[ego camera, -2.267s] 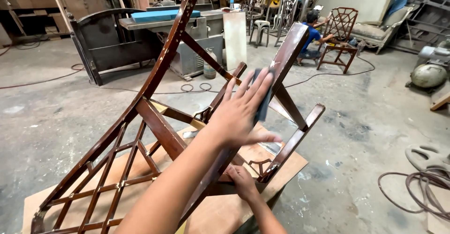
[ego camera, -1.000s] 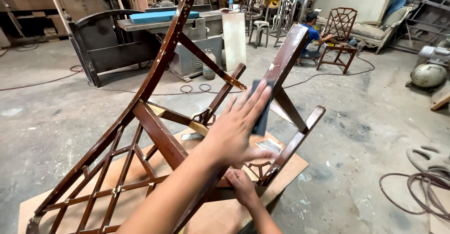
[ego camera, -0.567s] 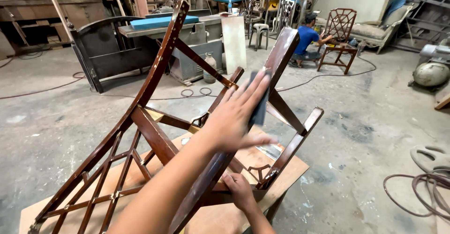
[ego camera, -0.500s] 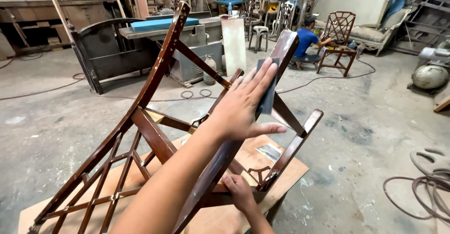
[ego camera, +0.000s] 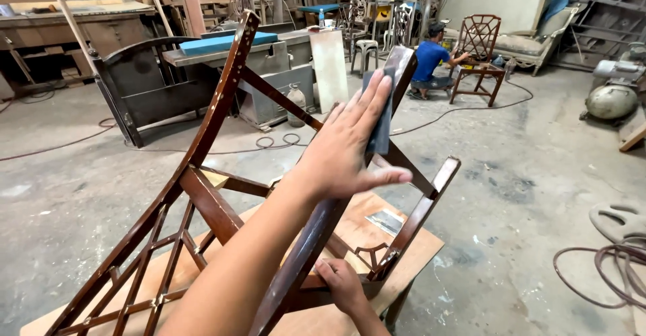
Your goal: Sanding a wooden chair frame with sandpaper to prepare it for finishing
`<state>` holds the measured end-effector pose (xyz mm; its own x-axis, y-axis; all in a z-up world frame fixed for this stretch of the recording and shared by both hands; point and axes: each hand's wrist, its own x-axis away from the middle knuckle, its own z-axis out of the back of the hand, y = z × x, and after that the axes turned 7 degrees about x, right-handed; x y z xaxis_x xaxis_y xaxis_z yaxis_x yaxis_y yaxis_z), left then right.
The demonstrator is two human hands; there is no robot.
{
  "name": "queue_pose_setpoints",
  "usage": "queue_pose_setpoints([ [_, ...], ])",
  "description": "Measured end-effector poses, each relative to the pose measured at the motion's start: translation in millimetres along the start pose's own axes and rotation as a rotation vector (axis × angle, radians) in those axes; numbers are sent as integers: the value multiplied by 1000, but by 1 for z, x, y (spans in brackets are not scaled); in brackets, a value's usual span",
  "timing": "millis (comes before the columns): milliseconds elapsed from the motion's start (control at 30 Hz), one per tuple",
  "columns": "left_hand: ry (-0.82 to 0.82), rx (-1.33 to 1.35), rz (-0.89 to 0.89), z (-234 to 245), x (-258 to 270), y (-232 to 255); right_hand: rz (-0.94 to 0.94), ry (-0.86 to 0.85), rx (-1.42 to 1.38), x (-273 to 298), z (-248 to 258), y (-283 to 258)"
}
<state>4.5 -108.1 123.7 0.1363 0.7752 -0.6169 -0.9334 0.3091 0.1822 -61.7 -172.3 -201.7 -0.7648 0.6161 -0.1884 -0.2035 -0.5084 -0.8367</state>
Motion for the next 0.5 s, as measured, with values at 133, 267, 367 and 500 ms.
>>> queue_pose_setpoints([
  [133,45,-63,-56,-10,18,-7,5,33,-7,1,-4,6],
  [267,-30,-38,8,6,-30,-3,-9,38,10,2,0,0],
  [367,19,-106,12,9,-40,-4,-30,11,28,2,1,-3],
  [500,-43,-179,33,9,-33,0,-32,4,48,4,4,-10],
])
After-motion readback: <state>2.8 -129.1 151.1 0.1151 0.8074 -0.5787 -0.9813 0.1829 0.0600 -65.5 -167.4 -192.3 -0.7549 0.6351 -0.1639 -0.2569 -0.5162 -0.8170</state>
